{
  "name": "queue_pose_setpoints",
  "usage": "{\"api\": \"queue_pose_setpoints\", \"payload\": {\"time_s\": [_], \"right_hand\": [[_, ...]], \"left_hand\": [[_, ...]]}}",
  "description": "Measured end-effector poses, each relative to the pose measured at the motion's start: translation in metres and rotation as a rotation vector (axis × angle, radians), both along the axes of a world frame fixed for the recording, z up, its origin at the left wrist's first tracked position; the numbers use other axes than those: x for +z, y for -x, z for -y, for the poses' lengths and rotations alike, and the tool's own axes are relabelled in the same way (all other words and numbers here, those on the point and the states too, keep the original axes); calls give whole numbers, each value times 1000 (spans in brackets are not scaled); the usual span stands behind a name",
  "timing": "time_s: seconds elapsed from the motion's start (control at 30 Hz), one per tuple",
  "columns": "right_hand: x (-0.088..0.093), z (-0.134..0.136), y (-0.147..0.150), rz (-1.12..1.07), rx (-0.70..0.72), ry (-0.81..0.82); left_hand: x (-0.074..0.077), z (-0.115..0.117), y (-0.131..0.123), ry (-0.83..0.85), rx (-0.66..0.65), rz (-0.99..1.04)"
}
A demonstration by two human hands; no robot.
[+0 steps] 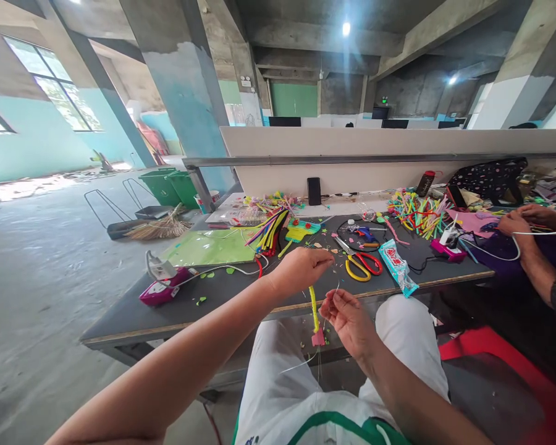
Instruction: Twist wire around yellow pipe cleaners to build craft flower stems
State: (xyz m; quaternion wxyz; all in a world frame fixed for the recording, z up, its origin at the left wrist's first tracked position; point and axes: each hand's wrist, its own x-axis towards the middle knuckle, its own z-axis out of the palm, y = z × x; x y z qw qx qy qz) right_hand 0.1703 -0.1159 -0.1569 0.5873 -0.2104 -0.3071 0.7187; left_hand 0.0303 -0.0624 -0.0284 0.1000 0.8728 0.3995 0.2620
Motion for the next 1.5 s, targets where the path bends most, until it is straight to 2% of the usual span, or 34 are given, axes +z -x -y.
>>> {"api": "queue_pose_setpoints", "payload": {"time_s": [0.1, 0.27, 0.4, 0.47, 0.6, 0.7, 0.8, 0.87, 0.93, 1.03, 1.1, 1.2, 1.37, 1.5], "right_hand": [[12, -11, -9, 57, 12, -49], [31, -18, -17, 280, 34, -151], [41, -21, -19, 466, 15, -216], [52, -26, -23, 543, -16, -249], [99, -40, -40, 699, -103, -428], [140, -49, -52, 733, -136, -519], [165, -51, -58, 734, -148, -577], [167, -46, -58, 723, -119, -569], [158, -38, -55, 774, -52, -530], [133, -25, -48, 869, 98, -475], [115, -21, -43, 855, 176, -421], [93, -21, -35, 857, 251, -391], [73, -26, -29, 896, 250, -359], [63, -29, -29, 881, 294, -343]], "left_hand": [[11, -1, 0, 62, -1, 7], [40, -5, 8, 460, -111, 44], [53, -8, 4, 493, -101, -92], [59, -10, -2, 491, -84, -167], [85, -13, -9, 440, -53, -144], [110, -11, -8, 451, -91, -7], [122, -5, -6, 521, -130, 155], [116, 3, -5, 594, -122, 236], [99, 11, -3, 677, -109, 277], [63, 22, 2, 768, -141, 284], [41, 25, 7, 818, -113, 312], [16, 24, 15, 894, -84, 323], [-8, 19, 24, 917, -68, 294], [-24, 20, 26, 954, -48, 372]]}}
